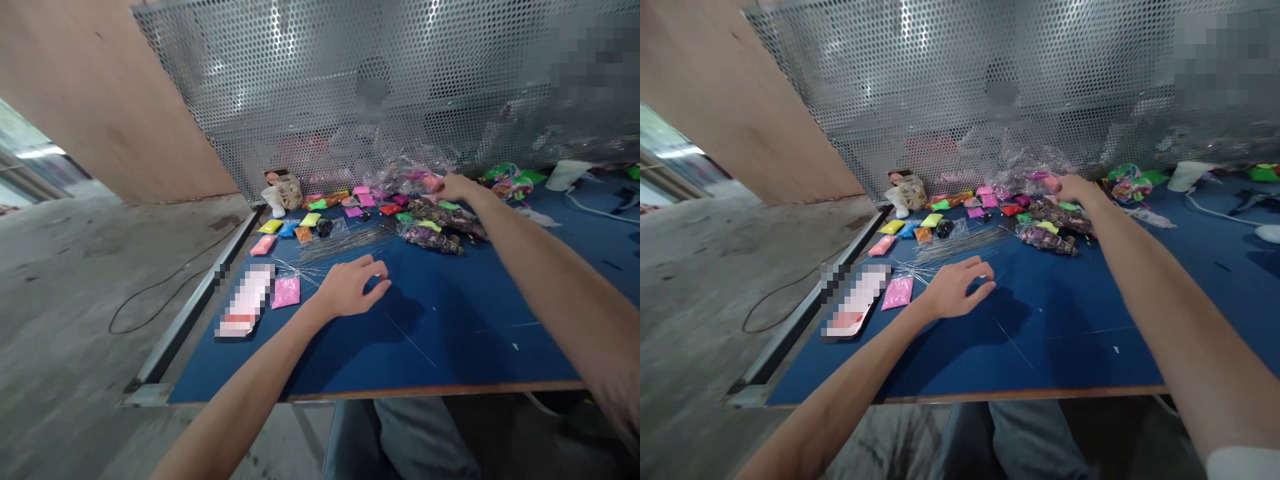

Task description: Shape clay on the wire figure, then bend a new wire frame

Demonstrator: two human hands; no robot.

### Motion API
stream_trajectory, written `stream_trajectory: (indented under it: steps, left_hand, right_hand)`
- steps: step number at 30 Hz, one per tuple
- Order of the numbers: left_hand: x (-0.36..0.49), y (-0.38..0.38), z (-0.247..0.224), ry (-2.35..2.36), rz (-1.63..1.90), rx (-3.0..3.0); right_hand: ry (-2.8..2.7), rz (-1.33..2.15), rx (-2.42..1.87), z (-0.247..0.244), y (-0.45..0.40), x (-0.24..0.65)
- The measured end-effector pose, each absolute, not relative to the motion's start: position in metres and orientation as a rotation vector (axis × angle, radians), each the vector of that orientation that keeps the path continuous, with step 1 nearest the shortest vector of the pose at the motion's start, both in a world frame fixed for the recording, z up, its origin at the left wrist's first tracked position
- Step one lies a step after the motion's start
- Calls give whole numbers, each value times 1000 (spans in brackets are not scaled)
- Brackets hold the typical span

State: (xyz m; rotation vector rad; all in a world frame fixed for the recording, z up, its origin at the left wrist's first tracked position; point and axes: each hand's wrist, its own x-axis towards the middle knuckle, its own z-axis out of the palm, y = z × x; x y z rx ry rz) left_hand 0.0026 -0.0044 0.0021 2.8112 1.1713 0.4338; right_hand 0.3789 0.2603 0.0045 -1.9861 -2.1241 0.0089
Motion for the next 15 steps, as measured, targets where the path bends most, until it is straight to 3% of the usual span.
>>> stream_trajectory:
  steps: [6,15]
  left_hand:
    - [0,0,-1,1125,399,2798]
    - [1,-2,1,1125,386,2793]
  right_hand:
    - [-2047,-158,-2268,-16,269,355]
    - [-2274,-138,-2119,-24,253,389]
